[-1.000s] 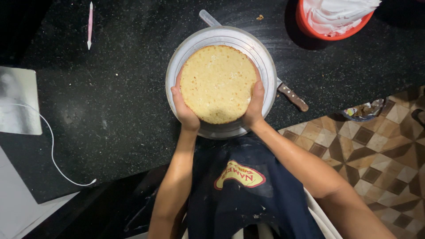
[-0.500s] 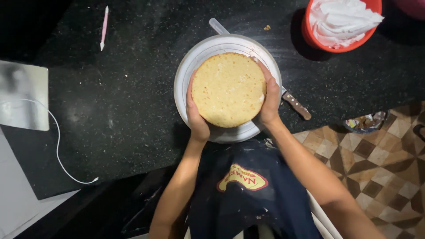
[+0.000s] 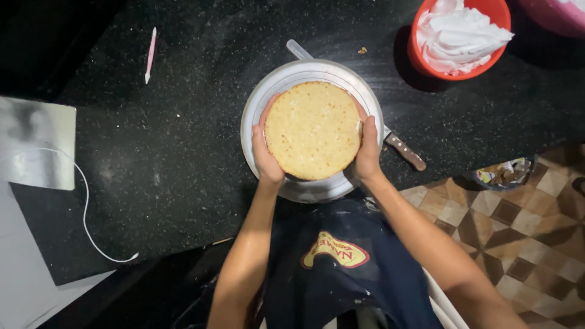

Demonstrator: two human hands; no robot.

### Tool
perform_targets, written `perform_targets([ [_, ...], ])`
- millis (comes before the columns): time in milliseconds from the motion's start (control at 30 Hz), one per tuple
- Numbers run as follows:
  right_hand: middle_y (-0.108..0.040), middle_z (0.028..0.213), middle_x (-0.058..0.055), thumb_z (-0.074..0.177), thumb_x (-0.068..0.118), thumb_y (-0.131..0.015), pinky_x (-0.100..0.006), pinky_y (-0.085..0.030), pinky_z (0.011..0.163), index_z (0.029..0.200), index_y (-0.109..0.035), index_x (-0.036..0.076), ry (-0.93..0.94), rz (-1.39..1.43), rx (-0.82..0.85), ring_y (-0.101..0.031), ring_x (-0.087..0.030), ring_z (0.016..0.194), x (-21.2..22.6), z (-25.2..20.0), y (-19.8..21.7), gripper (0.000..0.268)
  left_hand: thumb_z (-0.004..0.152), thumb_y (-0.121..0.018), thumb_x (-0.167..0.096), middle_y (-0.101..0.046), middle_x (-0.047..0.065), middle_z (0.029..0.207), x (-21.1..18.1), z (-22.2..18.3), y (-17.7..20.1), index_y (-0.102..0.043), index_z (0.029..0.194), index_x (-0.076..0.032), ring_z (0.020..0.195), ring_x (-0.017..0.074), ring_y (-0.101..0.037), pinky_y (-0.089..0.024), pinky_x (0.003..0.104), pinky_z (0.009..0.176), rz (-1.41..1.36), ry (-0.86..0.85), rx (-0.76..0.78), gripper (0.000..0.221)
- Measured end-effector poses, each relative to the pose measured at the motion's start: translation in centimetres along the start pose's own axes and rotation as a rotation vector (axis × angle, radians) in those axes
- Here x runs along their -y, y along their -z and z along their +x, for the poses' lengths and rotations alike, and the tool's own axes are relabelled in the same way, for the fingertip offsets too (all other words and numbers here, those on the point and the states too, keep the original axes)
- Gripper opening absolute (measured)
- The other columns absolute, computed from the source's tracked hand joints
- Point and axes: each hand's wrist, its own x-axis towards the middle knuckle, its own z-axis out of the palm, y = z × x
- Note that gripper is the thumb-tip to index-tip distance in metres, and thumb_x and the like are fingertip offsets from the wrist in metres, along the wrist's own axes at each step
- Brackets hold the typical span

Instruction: The person stacks round sponge cake layers on a turntable, pressing each layer down by hand and spreading white cream between layers with a spatula. They then pour syrup from a squeeze bottle into a small bowl and scoop cream from a large bowl with the spatula.

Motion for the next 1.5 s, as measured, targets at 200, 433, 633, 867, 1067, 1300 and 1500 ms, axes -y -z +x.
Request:
perform_targets([
  [200,-0.049,0.158,-0.015,0.111,0.058,-0.029,-0.038,-0.032,0.126,0.158,-0.039,-0.003,0.034,-0.093,0.046,-0.046,-0.025,0.147,0.3,0.8,0.4,0.078,0.112,-0.022,-0.044,-0.045,0.021,0.16,0.5,-0.7,-0.3,-0.038,0.157,0.006,0.152,0.0319,-0.042,-0.028,0.044,0.131,0.066,-0.066,-0.05,0.069],
  [433,-0.042,0.164,-0.017,0.109,0.063,-0.027,-0.039,-0.028,0.131,0.16,-0.034,-0.003,0.017,-0.023,0.07,-0.039,-0.026,0.155,0.5,1.6,2.1,0.084,0.111,-0.021,-0.042,-0.041,0.021,0.163,-0.3,-2.8,0.4,-0.034,0.159,0.006,0.154,0.032,-0.038,-0.025,0.044,0.131,-0.02,-0.059,-0.165,0.069],
  [633,-0.04,0.165,-0.016,0.111,0.057,-0.026,-0.039,-0.026,0.129,0.161,-0.032,-0.001,0.081,-0.049,-0.082,-0.038,-0.027,0.153,-0.6,-1.3,-0.4,0.077,0.111,-0.021,-0.046,-0.041,0.022,0.164,-0.2,-0.4,1.8,-0.037,0.157,0.008,0.156,0.0323,-0.035,-0.022,0.042,0.133,0.204,-0.072,-0.088,0.072],
  [867,-0.04,0.165,-0.014,0.11,0.056,-0.024,-0.039,-0.026,0.13,0.16,-0.033,-0.001,0.104,0.003,-0.098,-0.038,-0.027,0.154,-1.7,0.4,-0.9,0.076,0.111,-0.022,-0.045,-0.048,0.023,0.158,0.1,-0.4,-0.5,-0.043,0.154,0.006,0.149,0.0339,-0.044,-0.03,0.044,0.129,0.109,-0.063,-0.047,0.071],
  [1067,-0.043,0.163,-0.017,0.109,0.062,-0.023,-0.041,-0.027,0.13,0.158,-0.037,-0.006,0.112,-0.056,0.01,-0.04,-0.029,0.153,-0.6,1.1,0.7,0.085,0.11,-0.025,-0.048,-0.042,0.02,0.162,-0.4,-1.9,0.0,-0.036,0.157,0.004,0.153,0.0314,-0.04,-0.027,0.042,0.13,0.21,-0.097,-0.078,0.07],
  [1300,-0.039,0.165,-0.015,0.109,0.055,-0.024,-0.04,-0.024,0.129,0.159,-0.033,-0.001,0.114,0.017,-0.16,-0.036,-0.026,0.154,-1.7,-1.6,-1.7,0.076,0.112,-0.023,-0.046,-0.043,0.02,0.161,0.7,-0.2,2.2,-0.039,0.156,0.007,0.152,0.0297,-0.039,-0.025,0.041,0.129,0.22,-0.099,-0.081,0.071],
  [1500,-0.044,0.161,-0.016,0.11,0.054,-0.023,-0.041,-0.028,0.127,0.158,-0.035,-0.001,0.167,0.078,-0.165,-0.04,-0.028,0.15,-2.0,-0.6,-2.9,0.075,0.112,-0.024,-0.041,-0.046,0.02,0.159,0.8,-0.6,0.5,-0.041,0.154,0.006,0.15,0.0305,-0.042,-0.028,0.042,0.128,0.109,-0.097,-0.015,0.065],
])
